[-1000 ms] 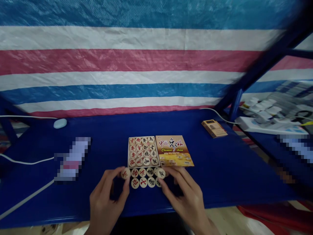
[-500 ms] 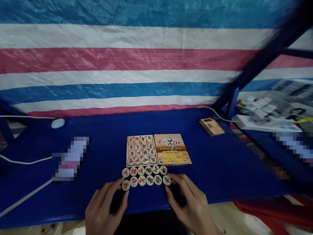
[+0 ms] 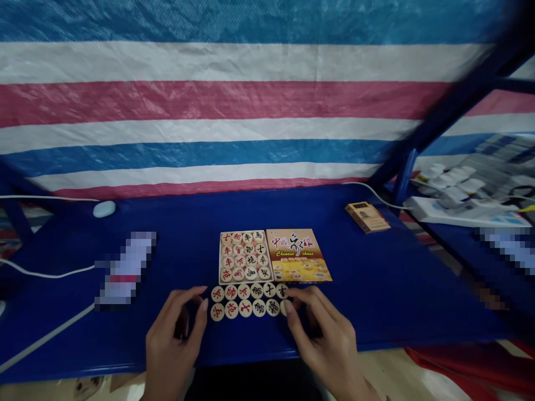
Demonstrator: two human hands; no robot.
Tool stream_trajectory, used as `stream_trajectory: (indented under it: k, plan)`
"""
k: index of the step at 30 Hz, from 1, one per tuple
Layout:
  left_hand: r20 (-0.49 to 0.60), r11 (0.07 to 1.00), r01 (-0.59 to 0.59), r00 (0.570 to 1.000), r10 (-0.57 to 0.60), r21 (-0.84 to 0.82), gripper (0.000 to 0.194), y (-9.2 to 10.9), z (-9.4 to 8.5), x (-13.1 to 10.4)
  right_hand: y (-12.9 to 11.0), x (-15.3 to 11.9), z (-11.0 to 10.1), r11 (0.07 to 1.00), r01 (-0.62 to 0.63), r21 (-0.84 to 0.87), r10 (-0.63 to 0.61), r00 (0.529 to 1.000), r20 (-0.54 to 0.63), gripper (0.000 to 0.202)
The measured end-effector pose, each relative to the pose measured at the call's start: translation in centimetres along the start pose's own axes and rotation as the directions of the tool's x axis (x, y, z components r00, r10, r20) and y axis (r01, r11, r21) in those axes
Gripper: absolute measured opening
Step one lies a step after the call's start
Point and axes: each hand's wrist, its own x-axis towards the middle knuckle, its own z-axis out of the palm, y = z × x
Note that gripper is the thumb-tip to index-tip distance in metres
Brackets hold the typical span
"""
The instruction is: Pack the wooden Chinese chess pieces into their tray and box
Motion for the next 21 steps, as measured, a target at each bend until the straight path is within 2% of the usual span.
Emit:
stream_trajectory:
  k: [3,5,7,9,12,17,21]
  plan:
    - [0.018,0.998,-0.061,0.998,0.06,0.027,0.019,0.9,1.2,3.5,-0.7,3.8,1.0,0.995,0.071,-0.075,-0.074,0.996,-0.047,0.016]
    - [0.04,0.99,-0.067,0.997,0.063,0.122,0.022,1.4,2.3,6.2,-0.8,6.7,1.6,0.982,0.084,-0.171,-0.093,0.995,-0.046,0.017]
    - [0.089,0.967,-0.069,0.995,0.048,0.246,0.028,1.7,3.2,8.4,-0.3,9.1,2.3,0.957,0.094,-0.275,-0.089,0.996,0.03,0.023]
    - [0.121,0.951,-0.084,0.991,0.05,0.298,0.026,1.7,3.7,9.6,0.3,10.6,2.8,0.925,0.116,-0.362,-0.084,0.991,0.101,0.028]
    - [0.137,0.946,-0.085,0.99,0.043,0.313,0.022,1.3,3.7,9.7,1.2,10.9,3.2,0.914,0.126,-0.386,-0.065,0.984,0.167,0.027]
    - [0.107,0.957,-0.071,0.993,0.043,0.28,0.024,1.0,3.7,9.3,1.4,9.9,3.4,0.927,0.097,-0.363,-0.039,0.986,0.164,0.025]
    - [0.137,0.95,-0.083,0.99,0.043,0.302,0.028,1.3,4.3,9.6,1.5,10.1,3.7,0.918,0.133,-0.373,-0.066,0.98,0.187,0.025]
